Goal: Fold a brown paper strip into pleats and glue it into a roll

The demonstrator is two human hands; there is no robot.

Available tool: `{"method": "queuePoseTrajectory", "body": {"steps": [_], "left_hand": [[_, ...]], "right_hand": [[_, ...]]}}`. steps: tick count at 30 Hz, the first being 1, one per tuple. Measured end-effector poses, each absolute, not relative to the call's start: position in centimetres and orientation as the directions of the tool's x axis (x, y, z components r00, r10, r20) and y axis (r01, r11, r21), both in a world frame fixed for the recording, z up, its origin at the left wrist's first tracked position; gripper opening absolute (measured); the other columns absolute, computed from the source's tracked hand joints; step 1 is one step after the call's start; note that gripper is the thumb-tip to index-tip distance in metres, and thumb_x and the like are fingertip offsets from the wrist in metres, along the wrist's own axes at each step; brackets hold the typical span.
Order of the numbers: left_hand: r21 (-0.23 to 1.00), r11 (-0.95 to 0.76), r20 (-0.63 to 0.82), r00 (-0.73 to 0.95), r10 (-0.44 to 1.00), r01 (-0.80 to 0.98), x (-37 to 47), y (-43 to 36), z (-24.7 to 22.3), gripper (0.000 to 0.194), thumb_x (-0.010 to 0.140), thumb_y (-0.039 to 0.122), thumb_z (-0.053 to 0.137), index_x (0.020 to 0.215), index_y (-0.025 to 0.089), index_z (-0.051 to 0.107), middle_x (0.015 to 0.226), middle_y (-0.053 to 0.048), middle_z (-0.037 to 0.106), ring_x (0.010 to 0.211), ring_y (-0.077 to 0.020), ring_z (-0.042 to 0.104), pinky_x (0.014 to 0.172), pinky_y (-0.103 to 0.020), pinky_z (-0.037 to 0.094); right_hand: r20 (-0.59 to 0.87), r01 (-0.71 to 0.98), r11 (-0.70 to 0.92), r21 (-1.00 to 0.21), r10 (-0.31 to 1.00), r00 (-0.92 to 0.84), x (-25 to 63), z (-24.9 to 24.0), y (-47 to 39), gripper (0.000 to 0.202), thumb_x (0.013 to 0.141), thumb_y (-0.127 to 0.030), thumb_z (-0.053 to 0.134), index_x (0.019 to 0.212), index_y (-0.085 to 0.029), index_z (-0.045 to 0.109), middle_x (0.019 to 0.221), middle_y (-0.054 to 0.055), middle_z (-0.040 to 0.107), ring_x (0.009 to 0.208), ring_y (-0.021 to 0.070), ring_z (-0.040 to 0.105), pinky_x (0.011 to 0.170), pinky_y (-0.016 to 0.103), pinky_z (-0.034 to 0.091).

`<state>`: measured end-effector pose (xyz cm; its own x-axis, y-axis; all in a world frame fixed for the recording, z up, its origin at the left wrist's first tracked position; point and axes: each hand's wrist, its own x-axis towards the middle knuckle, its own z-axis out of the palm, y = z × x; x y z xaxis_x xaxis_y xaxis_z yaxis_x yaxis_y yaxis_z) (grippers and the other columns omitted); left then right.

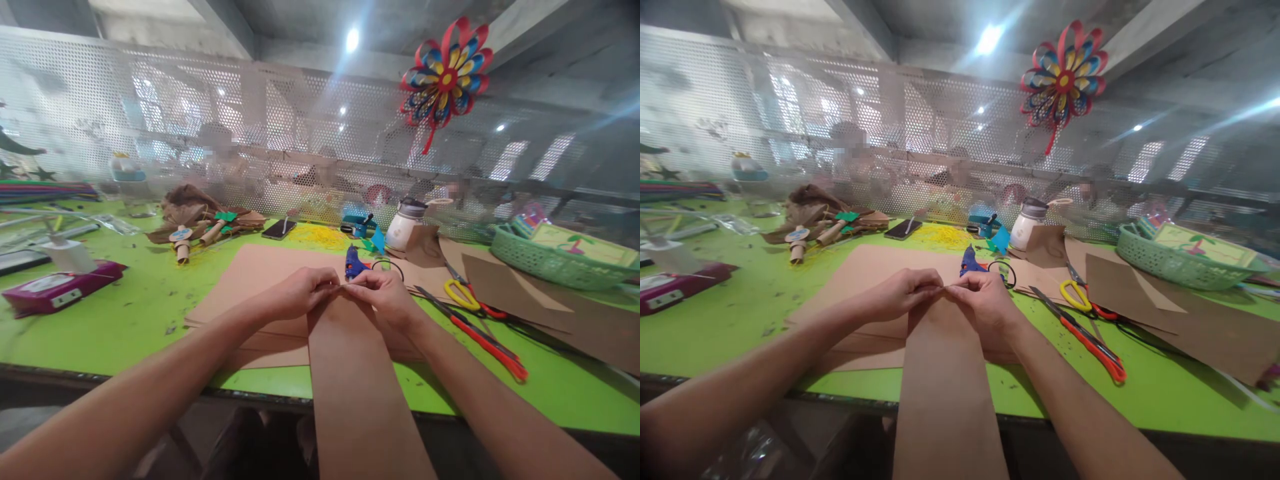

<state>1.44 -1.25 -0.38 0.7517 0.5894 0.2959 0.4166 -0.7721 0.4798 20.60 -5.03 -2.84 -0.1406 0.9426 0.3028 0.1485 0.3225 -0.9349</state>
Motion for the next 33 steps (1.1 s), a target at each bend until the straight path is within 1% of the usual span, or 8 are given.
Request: {"method": "queuePoseTrajectory", "body": {"steps": [6, 12, 17, 22, 24, 26, 29, 33], "left_hand": [[0.501, -0.74, 0.272, 0.73, 0.627, 0.449, 1.4, -1.7, 0.3, 0.021, 0.088, 0.029, 0.043, 0.085, 0.014, 0.058, 0.074, -0.001, 0.059, 0.068, -0.0119, 0.051, 0.062, -0.021, 0.039], [0.527, -0.723, 0.242, 0.736, 0.632, 0.447, 1.4, -1.4, 0.0, 0.025, 0.089, 0.032, 0.04, 0.087, 0.014, 0.057, 0.076, -0.002, 0.06, 0.069, -0.0128, 0.052, 0.062, -0.022, 0.039], [0.539, -0.735, 0.247, 0.756, 0.606, 0.413, 1.3, -0.9, -0.2, 0.024, 0.089, 0.032, 0.041, 0.089, 0.014, 0.058, 0.078, -0.002, 0.06, 0.071, -0.0128, 0.053, 0.062, -0.022, 0.039], [0.53, -0.744, 0.255, 0.76, 0.598, 0.407, 1.1, -1.1, 0.0, 0.023, 0.088, 0.03, 0.042, 0.087, 0.014, 0.058, 0.076, -0.001, 0.059, 0.07, -0.012, 0.051, 0.063, -0.022, 0.038], [0.517, -0.757, 0.246, 0.778, 0.579, 0.4, 1.2, -1.3, -0.1, 0.022, 0.088, 0.029, 0.042, 0.087, 0.014, 0.058, 0.076, -0.001, 0.059, 0.069, -0.0117, 0.05, 0.062, -0.021, 0.038], [0.503, -0.763, 0.224, 0.791, 0.569, 0.406, 1.4, -1.6, -0.2, 0.022, 0.088, 0.029, 0.042, 0.086, 0.014, 0.058, 0.072, 0.0, 0.058, 0.066, -0.0114, 0.049, 0.06, -0.021, 0.037], [0.485, -0.765, 0.208, 0.794, 0.571, 0.423, 1.6, -1.7, -0.5, 0.021, 0.087, 0.029, 0.044, 0.082, 0.014, 0.059, 0.069, 0.0, 0.057, 0.064, -0.0115, 0.049, 0.06, -0.021, 0.037], [0.485, -0.764, 0.2, 0.797, 0.57, 0.425, 1.4, -1.5, -0.4, 0.022, 0.087, 0.028, 0.044, 0.087, 0.015, 0.06, 0.077, -0.002, 0.062, 0.07, -0.0125, 0.053, 0.065, -0.021, 0.039]], "right_hand": [[0.258, 0.011, 0.26, -0.965, 0.96, -0.106, 20.6, -2.9, -4.9, 0.022, 0.062, -0.035, 0.076, 0.072, -0.016, 0.071, 0.068, 0.003, 0.068, 0.06, 0.0127, 0.056, 0.058, 0.026, 0.042], [0.183, -0.086, 0.177, -0.98, 0.981, -0.065, 20.8, -2.9, -4.7, 0.022, 0.058, -0.033, 0.079, 0.065, -0.015, 0.069, 0.06, 0.001, 0.064, 0.055, 0.0106, 0.053, 0.057, 0.026, 0.04], [0.234, 0.048, 0.238, -0.97, 0.97, -0.072, 21.0, -2.7, -4.9, 0.024, 0.062, -0.036, 0.075, 0.065, -0.013, 0.07, 0.056, 0.0, 0.06, 0.052, 0.0093, 0.047, 0.053, 0.024, 0.037], [0.347, 0.183, 0.375, -0.909, 0.923, -0.168, 22.0, -2.3, -4.7, 0.032, 0.077, -0.042, 0.061, 0.08, -0.013, 0.073, 0.072, 0.006, 0.067, 0.069, 0.0158, 0.057, 0.064, 0.028, 0.043], [0.402, 0.261, 0.437, -0.861, 0.898, -0.179, 21.9, -2.2, -5.0, 0.031, 0.079, -0.041, 0.059, 0.083, -0.014, 0.073, 0.078, 0.006, 0.068, 0.076, 0.0174, 0.059, 0.068, 0.028, 0.044], [0.389, 0.337, 0.447, -0.829, 0.893, -0.227, 21.3, -2.2, -5.4, 0.027, 0.078, -0.039, 0.06, 0.083, -0.015, 0.073, 0.08, 0.006, 0.069, 0.076, 0.0177, 0.059, 0.067, 0.027, 0.044], [0.314, 0.394, 0.392, -0.831, 0.916, -0.248, 20.6, -2.5, -6.0, 0.029, 0.078, -0.041, 0.059, 0.076, -0.014, 0.071, 0.074, 0.005, 0.066, 0.067, 0.0164, 0.056, 0.057, 0.025, 0.041], [0.323, 0.461, 0.399, -0.793, 0.916, -0.238, 20.7, -2.7, -5.7, 0.03, 0.077, -0.041, 0.06, 0.066, -0.014, 0.069, 0.064, 0.002, 0.061, 0.061, 0.014, 0.051, 0.052, 0.024, 0.037]]}}
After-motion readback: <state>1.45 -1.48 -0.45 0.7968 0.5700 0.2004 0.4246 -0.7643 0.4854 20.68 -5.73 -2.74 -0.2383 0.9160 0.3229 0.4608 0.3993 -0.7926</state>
